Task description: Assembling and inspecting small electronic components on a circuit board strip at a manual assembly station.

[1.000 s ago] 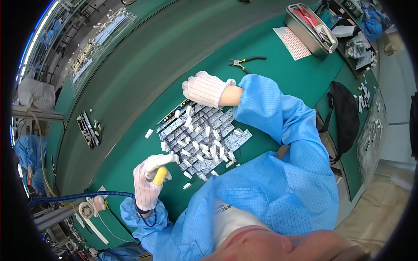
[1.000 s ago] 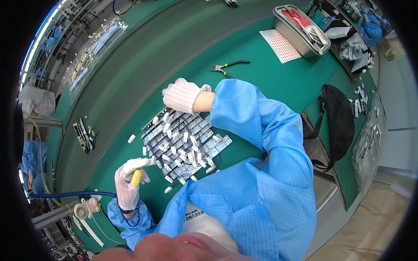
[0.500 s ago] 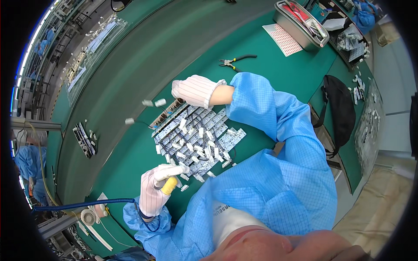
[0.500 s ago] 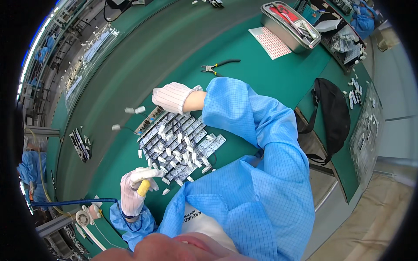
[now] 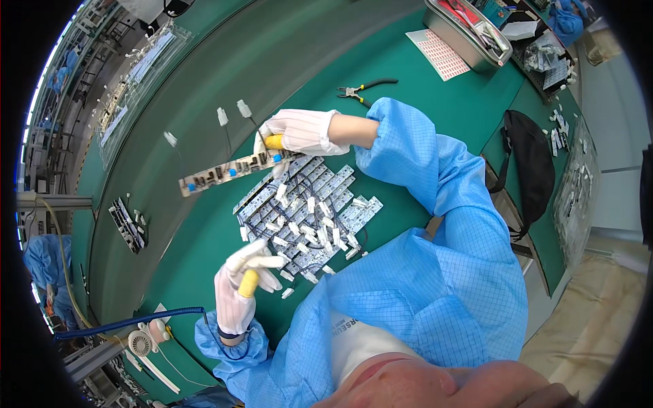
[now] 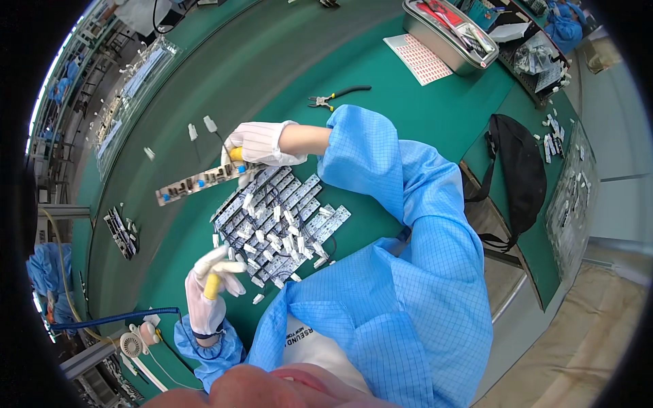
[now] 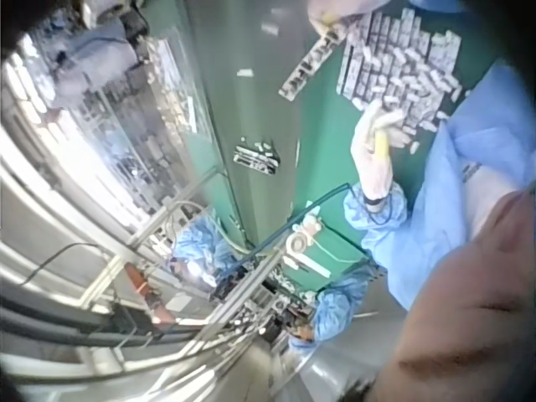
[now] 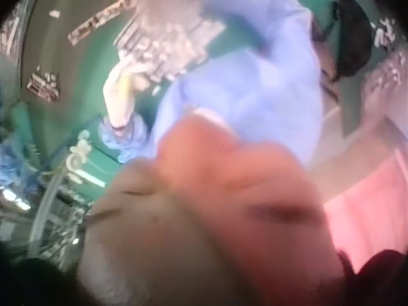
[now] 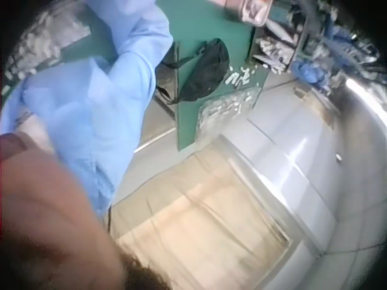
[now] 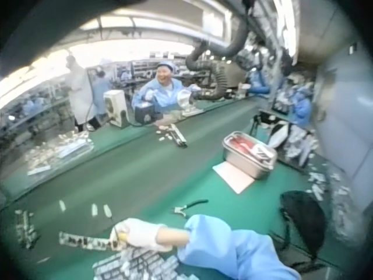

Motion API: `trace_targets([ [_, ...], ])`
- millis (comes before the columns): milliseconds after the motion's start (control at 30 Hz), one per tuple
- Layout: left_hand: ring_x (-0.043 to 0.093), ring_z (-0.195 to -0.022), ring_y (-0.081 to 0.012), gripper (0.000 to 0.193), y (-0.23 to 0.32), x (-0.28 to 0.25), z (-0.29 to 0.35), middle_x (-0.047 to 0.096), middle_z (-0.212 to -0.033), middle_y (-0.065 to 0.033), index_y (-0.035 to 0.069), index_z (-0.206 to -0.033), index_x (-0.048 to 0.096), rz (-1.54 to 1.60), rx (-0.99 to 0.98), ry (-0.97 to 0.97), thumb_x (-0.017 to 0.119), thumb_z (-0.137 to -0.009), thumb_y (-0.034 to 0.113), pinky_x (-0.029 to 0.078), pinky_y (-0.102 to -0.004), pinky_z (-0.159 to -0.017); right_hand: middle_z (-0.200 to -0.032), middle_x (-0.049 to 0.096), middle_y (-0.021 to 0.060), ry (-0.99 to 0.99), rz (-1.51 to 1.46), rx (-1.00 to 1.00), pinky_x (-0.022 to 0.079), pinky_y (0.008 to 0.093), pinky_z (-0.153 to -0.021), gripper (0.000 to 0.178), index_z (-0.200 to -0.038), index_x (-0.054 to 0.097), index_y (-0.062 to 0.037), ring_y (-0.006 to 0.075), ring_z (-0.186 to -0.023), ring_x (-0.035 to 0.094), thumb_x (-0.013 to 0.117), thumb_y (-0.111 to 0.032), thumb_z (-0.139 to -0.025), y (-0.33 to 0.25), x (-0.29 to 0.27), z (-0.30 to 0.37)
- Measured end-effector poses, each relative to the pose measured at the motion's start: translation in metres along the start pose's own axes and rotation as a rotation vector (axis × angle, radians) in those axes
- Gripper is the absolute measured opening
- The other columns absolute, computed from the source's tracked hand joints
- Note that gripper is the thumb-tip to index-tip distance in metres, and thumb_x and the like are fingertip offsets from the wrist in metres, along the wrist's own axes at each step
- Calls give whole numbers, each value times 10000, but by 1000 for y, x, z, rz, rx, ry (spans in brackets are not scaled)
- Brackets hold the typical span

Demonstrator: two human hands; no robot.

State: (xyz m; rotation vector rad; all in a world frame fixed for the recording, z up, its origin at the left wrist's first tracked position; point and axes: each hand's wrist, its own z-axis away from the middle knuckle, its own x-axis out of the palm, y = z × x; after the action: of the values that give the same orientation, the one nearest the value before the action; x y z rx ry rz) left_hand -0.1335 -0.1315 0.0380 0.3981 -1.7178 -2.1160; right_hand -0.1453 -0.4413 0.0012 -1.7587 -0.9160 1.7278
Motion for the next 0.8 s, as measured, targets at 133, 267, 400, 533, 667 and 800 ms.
trace_targets([
  [133,603,-677,-157,833,0,-2,-9,653,-1040,-144,-63,-1383,322,136,46,168,496,-893,587,481,-247,-568,-762,690,106,36,-245,-239,497,353,-648,226,-969,666,-38,260,-671,637,572,-181,-822,-15,-7,10],
  [267,622,-765,-234,874,6,-14,-21,617,-1142,-176,-23,-1427,255,555,84,131,492,-878,615,514,-311,-674,-862,703,114,-111,-422,-10,507,313,-718,233,-1000,600,-9,200,-783,670,645,-125,-803,-42,-9,20],
  [400,601,-956,-432,1001,15,-20,-22,502,-1263,-299,-2,-1465,144,950,164,30,469,-829,699,563,-469,-739,-913,635,73,274,-163,-474,498,339,-677,195,-940,640,-76,226,-778,627,659,-83,-746,-39,13,21],
  [533,607,-975,-381,950,15,-27,-18,522,-1251,-273,3,-1467,147,664,204,87,492,-856,643,568,-444,-752,-999,603,51,367,149,-541,491,331,-715,173,-891,626,-89,236,-836,597,651,-61,-722,-51,15,28],
  [667,666,-776,-192,795,7,-24,-27,625,-1120,-183,-58,-1409,274,316,149,348,646,-871,395,575,-254,-623,-983,584,25,442,426,-654,478,322,-766,148,-900,614,-113,178,-841,591,603,-146,-756,-53,12,33],
  [800,656,-758,-178,756,-5,-37,-22,602,-1157,-192,-52,-1380,333,263,129,360,641,-871,415,565,-237,-606,-855,545,10,551,444,-773,459,317,-724,85,-810,575,-103,157,-788,578,580,-183,-784,-56,17,29],
])
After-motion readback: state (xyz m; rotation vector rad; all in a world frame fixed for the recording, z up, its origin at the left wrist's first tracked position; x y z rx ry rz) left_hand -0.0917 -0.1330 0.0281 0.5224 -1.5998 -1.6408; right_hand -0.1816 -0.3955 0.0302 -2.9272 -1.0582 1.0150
